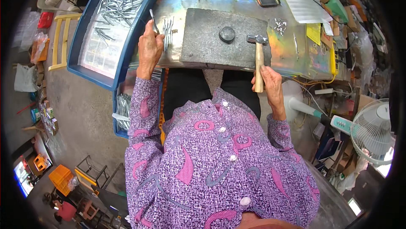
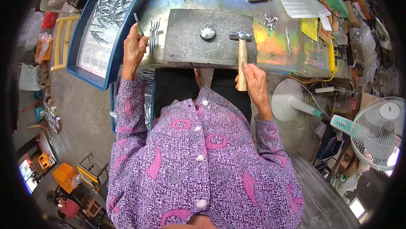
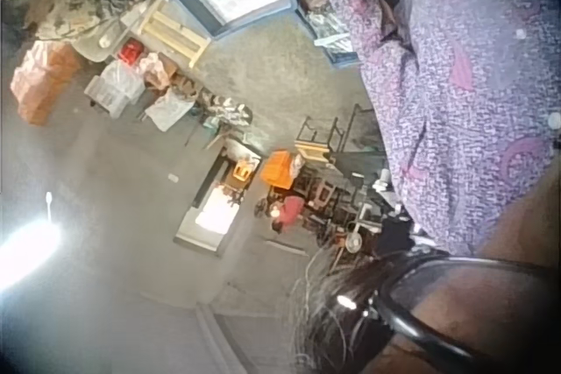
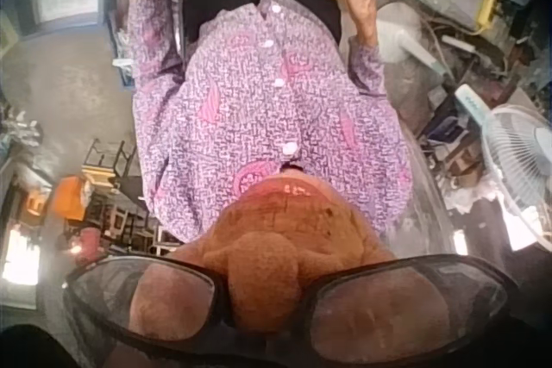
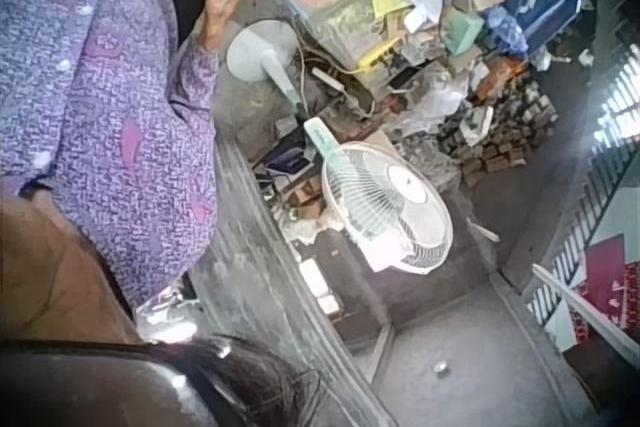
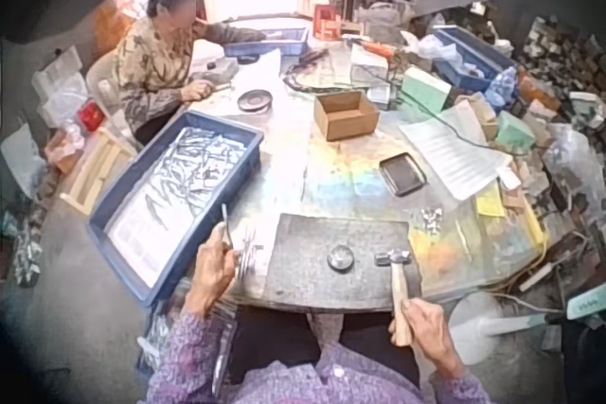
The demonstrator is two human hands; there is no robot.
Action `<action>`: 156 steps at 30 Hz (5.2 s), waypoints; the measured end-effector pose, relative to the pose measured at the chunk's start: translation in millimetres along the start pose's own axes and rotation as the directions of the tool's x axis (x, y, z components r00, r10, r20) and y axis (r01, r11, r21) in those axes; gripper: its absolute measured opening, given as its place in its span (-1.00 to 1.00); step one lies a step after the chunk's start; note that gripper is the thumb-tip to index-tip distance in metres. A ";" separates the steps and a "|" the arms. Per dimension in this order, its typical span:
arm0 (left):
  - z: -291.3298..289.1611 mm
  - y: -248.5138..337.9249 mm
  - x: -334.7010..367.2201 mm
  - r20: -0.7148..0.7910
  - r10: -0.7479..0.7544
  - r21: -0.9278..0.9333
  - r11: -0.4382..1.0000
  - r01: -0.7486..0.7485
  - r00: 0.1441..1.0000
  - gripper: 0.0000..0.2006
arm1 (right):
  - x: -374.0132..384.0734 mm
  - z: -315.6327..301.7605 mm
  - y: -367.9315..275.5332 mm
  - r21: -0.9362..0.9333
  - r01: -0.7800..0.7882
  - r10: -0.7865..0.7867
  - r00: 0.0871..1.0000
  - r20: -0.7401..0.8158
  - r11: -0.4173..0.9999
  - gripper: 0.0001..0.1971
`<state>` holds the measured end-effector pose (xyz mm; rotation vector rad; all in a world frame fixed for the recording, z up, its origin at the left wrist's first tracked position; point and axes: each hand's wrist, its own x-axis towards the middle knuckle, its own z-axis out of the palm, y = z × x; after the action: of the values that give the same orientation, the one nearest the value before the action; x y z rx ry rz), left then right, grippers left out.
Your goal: The person picks up metal strips from a tray, attaches small metal components onto them by hand, and hammers the pieces on a metal block with a hammer before placing them into a container.
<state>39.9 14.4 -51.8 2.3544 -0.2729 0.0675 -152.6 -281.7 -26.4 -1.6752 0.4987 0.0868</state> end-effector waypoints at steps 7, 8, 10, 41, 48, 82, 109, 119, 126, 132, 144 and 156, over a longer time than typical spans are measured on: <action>6.0 -20.9 1.0 0.128 -0.143 0.326 0.941 0.094 0.981 -0.60 | -0.1 0.4 11.3 -0.609 0.205 -0.290 0.956 -0.043 0.766 -0.67; 8.2 -25.1 0.6 0.132 -0.079 0.371 0.928 0.025 0.988 -0.63 | -2.0 3.6 8.1 -0.607 0.215 -0.295 0.955 -0.034 0.765 -0.67; 9.8 -22.2 1.4 0.150 -0.075 0.422 0.907 0.005 0.986 -0.67 | -6.1 11.3 3.8 -0.635 0.194 -0.320 0.943 -0.090 0.748 -0.72; -81.0 -194.0 75.7 -0.371 0.081 0.493 0.861 0.123 0.925 -0.85 | 7.6 -13.7 0.2 -0.180 0.086 -0.141 0.936 -0.322 0.980 -0.78; -86.5 -157.5 77.5 -0.276 -0.408 0.232 0.850 0.472 0.870 -0.68 | 42.5 -56.0 7.8 -0.008 0.139 -0.130 0.897 -0.422 0.990 -0.80; -44.9 64.7 -21.3 0.312 -0.032 -0.849 0.440 0.293 0.950 -0.84 | 187.9 -81.2 29.3 -0.954 0.252 -0.534 0.835 0.129 0.163 -0.82; 42.0 112.2 -45.2 0.562 0.081 -0.738 -0.401 0.543 0.823 -0.90 | 23.5 68.1 -78.6 0.365 0.322 -0.324 0.944 -0.059 0.874 -0.87; 45.9 113.3 -50.5 0.574 0.103 -0.688 -0.477 0.547 0.812 -0.87 | 20.9 77.9 -74.0 0.346 0.390 -0.371 0.921 -0.121 0.853 -0.88; 50.1 110.2 -52.1 0.571 0.124 -0.685 -0.474 0.554 0.811 -0.87 | 21.0 80.2 -69.7 0.308 0.418 -0.386 0.908 -0.162 0.855 -0.90; 51.6 118.8 -55.4 0.544 0.041 -0.737 -0.454 0.500 0.838 -0.87 | 27.5 90.6 -56.1 -0.067 0.619 -0.606 0.731 -0.315 0.782 -0.92; 47.1 129.6 -61.7 0.197 -0.035 -0.936 0.292 0.199 0.980 -0.83 | 33.2 92.8 -45.8 0.508 0.277 -0.207 0.959 -0.191 0.816 -0.86; 56.6 114.3 -30.2 0.113 0.046 -0.785 0.617 0.061 0.992 -0.89 | 36.4 89.4 -40.5 0.753 0.109 -0.162 0.987 -0.003 0.649 -0.74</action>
<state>-16.1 -99.2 -17.8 1.4584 -0.2776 -0.1777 -84.7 -202.6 -16.9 -0.8653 0.2878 -0.1656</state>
